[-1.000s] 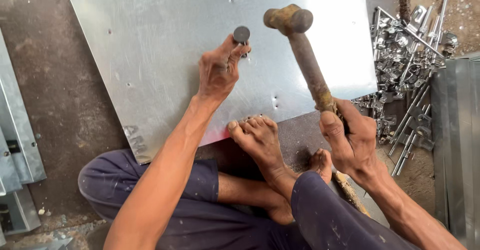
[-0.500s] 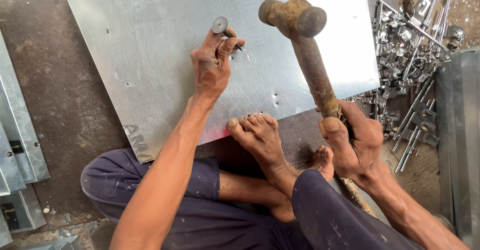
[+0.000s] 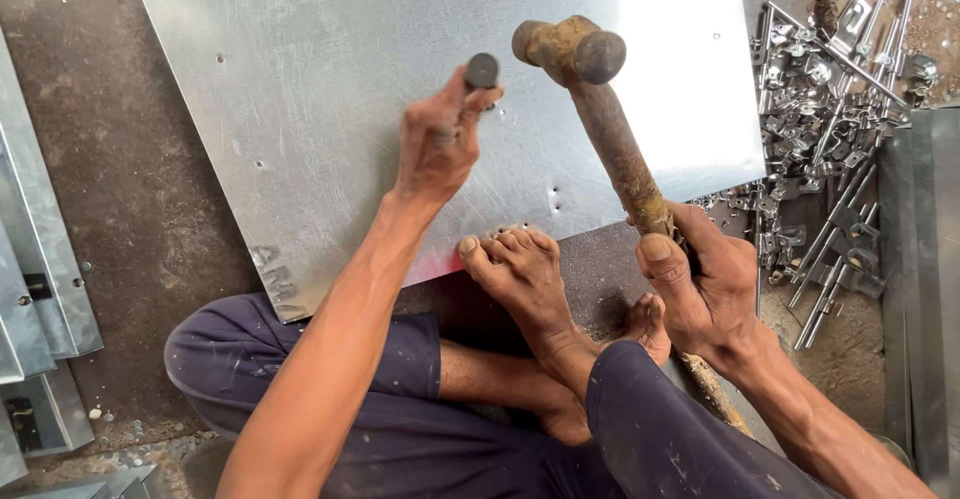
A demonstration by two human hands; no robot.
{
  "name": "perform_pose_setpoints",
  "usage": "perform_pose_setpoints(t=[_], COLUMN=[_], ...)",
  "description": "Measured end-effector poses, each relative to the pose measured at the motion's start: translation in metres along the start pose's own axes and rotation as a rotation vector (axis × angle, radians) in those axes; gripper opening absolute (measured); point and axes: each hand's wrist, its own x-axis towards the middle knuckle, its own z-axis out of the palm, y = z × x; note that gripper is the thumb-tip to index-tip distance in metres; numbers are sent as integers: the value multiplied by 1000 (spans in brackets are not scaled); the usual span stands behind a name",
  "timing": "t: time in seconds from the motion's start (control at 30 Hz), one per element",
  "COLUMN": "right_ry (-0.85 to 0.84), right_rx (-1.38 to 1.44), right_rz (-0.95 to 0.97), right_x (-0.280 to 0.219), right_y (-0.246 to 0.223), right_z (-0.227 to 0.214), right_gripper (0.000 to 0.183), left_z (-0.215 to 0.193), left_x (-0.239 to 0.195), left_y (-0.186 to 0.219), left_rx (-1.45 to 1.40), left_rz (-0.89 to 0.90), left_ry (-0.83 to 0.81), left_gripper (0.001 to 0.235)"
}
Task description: The person assembles hardware onto a metal sheet by hammering fasteners, positioning a latch mechanism, and securing components while another person assists by holding the sheet and providing parts.
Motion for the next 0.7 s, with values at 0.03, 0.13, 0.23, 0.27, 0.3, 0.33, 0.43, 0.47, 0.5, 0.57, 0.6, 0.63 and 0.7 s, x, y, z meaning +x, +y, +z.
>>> perform_pose_setpoints(t=[0.03,0.13,0.23,0.27,0.3,0.33,0.43,0.47,0.5,0.57,0.6,0.63,0.7], right_ry=[-5,-15,-13,-10,-7,-3,61,89,119,182,117,51,-46], right_rx=[1,-21,-1,9,-7,-23,-57,-66,-29,45,-7,-58,-119], right_rz=[10,9,8,10,4,-1,-96,-137,-154,-193,-119,-46,102], right_x=[1,1,0,0,0,0,5,5,3,1,3,8,18], right_y=[0,0,0,1,2,3,9,10,7,2,3,6,9], right_z=[0,-2,0,-1,-2,-2,-6,-7,-7,-8,-3,5,7], right_gripper=[42,42,43,43,43,42,37,36,37,38,39,41,42], left_z=[3,6,6,7,7,7,8,9,10,11,10,8,9], left_x=[1,0,-1,0,0,0,0,-1,-2,1,-2,-5,-2], left_y=[-2,-3,-4,-4,-5,-5,-6,-6,-6,-7,-7,-6,-2], left_rx=[36,90,128,138,132,124,108,102,131,191,218,244,245], left_rz=[33,45,30,29,32,36,53,55,75,121,94,69,78], left_ry=[12,13,2,0,7,11,28,32,35,45,23,1,13], left_gripper=[20,18,16,15,15,16,15,15,16,20,17,15,13])
